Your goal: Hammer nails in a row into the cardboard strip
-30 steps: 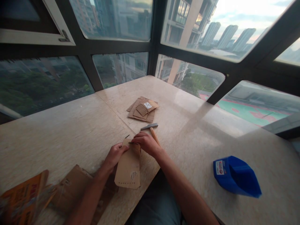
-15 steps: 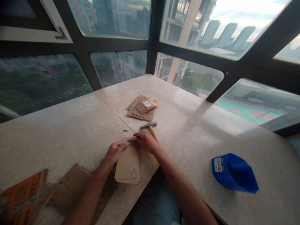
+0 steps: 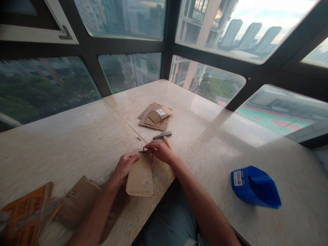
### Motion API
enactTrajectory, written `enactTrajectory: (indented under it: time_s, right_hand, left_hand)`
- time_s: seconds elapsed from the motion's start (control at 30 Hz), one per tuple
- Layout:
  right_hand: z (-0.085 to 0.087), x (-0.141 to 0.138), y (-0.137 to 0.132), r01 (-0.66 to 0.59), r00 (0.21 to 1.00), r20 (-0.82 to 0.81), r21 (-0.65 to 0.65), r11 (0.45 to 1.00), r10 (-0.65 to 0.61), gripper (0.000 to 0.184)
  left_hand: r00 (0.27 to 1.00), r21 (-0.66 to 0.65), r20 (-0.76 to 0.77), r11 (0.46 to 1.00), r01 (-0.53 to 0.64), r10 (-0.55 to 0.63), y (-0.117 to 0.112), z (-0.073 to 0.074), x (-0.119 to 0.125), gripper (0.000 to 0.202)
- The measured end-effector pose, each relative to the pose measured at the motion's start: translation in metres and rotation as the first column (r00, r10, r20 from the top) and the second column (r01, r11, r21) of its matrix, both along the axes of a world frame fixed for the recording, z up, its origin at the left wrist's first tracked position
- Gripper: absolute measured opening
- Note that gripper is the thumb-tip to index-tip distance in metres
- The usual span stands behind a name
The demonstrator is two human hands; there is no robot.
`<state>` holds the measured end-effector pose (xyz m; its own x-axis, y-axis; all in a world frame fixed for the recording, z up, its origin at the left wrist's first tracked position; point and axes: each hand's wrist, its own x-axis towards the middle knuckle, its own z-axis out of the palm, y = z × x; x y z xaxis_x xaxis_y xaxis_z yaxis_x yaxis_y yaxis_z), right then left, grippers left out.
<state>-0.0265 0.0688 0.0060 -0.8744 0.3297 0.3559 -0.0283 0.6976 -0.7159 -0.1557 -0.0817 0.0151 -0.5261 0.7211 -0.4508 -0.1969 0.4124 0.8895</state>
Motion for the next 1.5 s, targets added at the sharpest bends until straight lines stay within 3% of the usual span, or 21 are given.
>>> enactTrajectory:
  time_s: [0.13, 0.23, 0.37, 0.6, 0.73, 0.93, 1.1, 1.27, 1.5]
  right_hand:
    - [0.000, 0.000, 0.000, 0.059, 0.998, 0.028, -0.002, 0.998, -0.059, 0.027]
    - [-0.001, -0.002, -0.001, 0.111, 0.993, 0.042, 0.023, 0.994, -0.112, 0.019]
    - [0.000, -0.004, -0.001, 0.077, 0.996, 0.042, 0.014, 0.997, -0.078, 0.011]
    - [0.011, -0.003, 0.001, -0.035, 0.999, 0.001, -0.104, 0.994, 0.036, 0.014]
    - [0.006, -0.004, 0.005, -0.012, 1.000, -0.014, -0.199, 0.980, 0.009, 0.011]
    - [-0.005, -0.002, 0.010, 0.044, 0.998, -0.038, -0.308, 0.951, -0.058, 0.024]
    - [0.001, 0.005, 0.001, 0.082, 0.992, -0.074, -0.260, 0.962, -0.105, 0.023]
    - [0.008, 0.008, -0.005, 0.060, 0.996, -0.049, -0.171, 0.983, -0.070, 0.019]
    - [0.005, 0.008, 0.002, 0.268, 0.963, -0.010, -0.096, 0.958, -0.270, 0.011]
  left_hand:
    - [1.000, -0.002, 0.011, 1.000, 0.012, -0.012, 0.001, 0.002, 0.001, 0.020]
    - [1.000, -0.002, 0.009, 1.000, 0.009, -0.009, 0.001, 0.001, 0.000, 0.019]
    - [1.000, -0.015, 0.012, 1.000, 0.004, -0.004, 0.001, -0.001, 0.000, 0.019]
    - [1.000, -0.018, 0.022, 1.000, 0.011, -0.010, 0.001, -0.002, -0.001, 0.021]
    - [0.996, -0.007, 0.087, 1.000, -0.008, 0.009, 0.000, -0.005, -0.003, 0.020]
    - [0.985, 0.012, 0.170, 1.000, -0.027, 0.025, -0.001, -0.006, -0.006, 0.023]
    - [0.979, 0.016, 0.204, 1.000, -0.015, 0.011, 0.001, -0.006, -0.005, 0.025]
    - [0.991, -0.002, 0.136, 1.000, 0.011, -0.011, 0.001, -0.007, -0.004, 0.020]
    - [0.995, -0.014, 0.104, 1.000, 0.002, 0.000, 0.001, -0.005, -0.003, 0.020]
